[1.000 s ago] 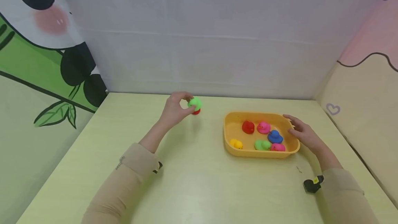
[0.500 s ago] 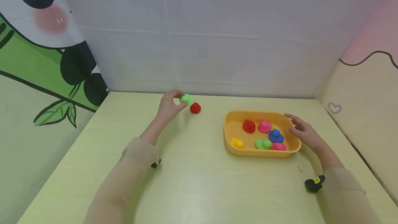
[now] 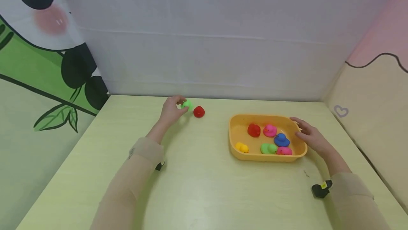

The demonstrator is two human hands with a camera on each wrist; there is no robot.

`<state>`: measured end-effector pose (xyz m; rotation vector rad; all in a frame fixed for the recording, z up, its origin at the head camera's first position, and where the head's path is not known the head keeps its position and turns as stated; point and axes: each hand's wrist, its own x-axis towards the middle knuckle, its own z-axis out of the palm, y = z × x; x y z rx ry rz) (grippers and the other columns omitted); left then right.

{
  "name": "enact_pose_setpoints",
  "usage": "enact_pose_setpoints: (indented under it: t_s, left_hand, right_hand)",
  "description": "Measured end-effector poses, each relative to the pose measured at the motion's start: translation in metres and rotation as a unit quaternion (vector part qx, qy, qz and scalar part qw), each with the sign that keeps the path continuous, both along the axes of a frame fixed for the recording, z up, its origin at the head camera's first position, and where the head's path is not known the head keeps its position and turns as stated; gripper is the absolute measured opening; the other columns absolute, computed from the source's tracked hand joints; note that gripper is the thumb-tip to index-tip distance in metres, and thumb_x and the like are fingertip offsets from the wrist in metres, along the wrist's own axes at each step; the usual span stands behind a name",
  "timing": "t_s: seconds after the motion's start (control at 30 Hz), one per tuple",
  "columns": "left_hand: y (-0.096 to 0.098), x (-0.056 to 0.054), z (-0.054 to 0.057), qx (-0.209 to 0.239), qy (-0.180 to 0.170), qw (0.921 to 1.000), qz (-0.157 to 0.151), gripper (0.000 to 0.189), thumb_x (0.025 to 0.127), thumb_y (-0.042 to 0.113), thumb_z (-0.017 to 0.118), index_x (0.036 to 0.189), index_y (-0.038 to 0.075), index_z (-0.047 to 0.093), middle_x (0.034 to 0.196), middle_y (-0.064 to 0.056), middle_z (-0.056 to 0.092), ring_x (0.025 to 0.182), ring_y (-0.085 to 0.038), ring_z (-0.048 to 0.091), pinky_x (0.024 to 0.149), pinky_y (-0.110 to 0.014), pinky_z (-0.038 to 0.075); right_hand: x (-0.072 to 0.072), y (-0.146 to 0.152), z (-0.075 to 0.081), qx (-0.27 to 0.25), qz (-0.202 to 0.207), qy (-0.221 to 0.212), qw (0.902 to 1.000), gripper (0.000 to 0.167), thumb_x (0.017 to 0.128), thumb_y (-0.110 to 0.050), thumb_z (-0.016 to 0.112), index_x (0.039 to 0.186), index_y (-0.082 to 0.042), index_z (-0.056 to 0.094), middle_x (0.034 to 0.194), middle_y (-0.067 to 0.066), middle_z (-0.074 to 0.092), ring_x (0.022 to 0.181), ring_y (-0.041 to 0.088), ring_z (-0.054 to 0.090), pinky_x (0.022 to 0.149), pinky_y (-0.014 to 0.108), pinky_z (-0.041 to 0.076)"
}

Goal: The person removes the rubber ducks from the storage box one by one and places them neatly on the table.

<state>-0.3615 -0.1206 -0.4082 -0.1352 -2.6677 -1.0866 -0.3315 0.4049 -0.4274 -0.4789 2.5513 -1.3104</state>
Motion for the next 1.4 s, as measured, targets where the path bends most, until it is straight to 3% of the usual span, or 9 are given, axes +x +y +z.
enact_pose_setpoints:
  t_s: [0.47, 0.77, 1.0, 1.4]
  left_hand:
    - [-0.01, -0.013, -0.013, 0.007, -0.078, 0.9969, 0.003, 0.03, 0.086, 0.018, 0.067, 0.113, 0.005, 0.063, 0.108, -0.015, 0.062, 0.109, -0.032, 0.052, 0.097, -0.043, 0.041]
    - [-0.009, -0.024, -0.018, -0.008, -0.103, 0.9947, -0.001, 0.031, 0.087, 0.019, 0.066, 0.114, 0.006, 0.062, 0.108, -0.015, 0.062, 0.11, -0.032, 0.05, 0.098, -0.044, 0.04]
    - [-0.008, -0.025, -0.021, 0.008, -0.124, 0.9922, -0.001, 0.032, 0.088, 0.021, 0.065, 0.116, 0.007, 0.061, 0.109, -0.014, 0.06, 0.113, -0.032, 0.048, 0.1, -0.045, 0.039]
    - [-0.012, -0.025, -0.022, 0.042, -0.146, 0.9884, 0.007, 0.035, 0.087, 0.025, 0.068, 0.116, 0.008, 0.061, 0.108, -0.012, 0.06, 0.107, -0.028, 0.048, 0.087, -0.037, 0.044]
  right_hand:
    - [-0.004, 0.001, 0.001, 0.001, 0.001, -0.005, 1.0, 0.057, 0.099, -0.027, 0.047, 0.149, -0.013, 0.023, 0.153, 0.026, 0.015, 0.129, 0.061, 0.02, 0.095, 0.066, 0.034]
    - [-0.02, 0.004, 0.002, 0.006, 0.013, -0.002, 0.9999, 0.058, 0.099, -0.028, 0.047, 0.149, -0.013, 0.022, 0.153, 0.025, 0.014, 0.129, 0.061, 0.02, 0.094, 0.067, 0.033]
    - [-0.02, 0.004, 0.001, 0.006, 0.011, -0.002, 0.9999, 0.058, 0.099, -0.029, 0.047, 0.15, -0.014, 0.022, 0.153, 0.025, 0.014, 0.129, 0.061, 0.02, 0.093, 0.068, 0.034]
    - [-0.019, 0.004, 0.001, -0.002, 0.014, -0.001, 0.9999, 0.057, 0.099, -0.027, 0.047, 0.15, -0.015, 0.023, 0.154, 0.025, 0.014, 0.129, 0.061, 0.02, 0.093, 0.067, 0.034]
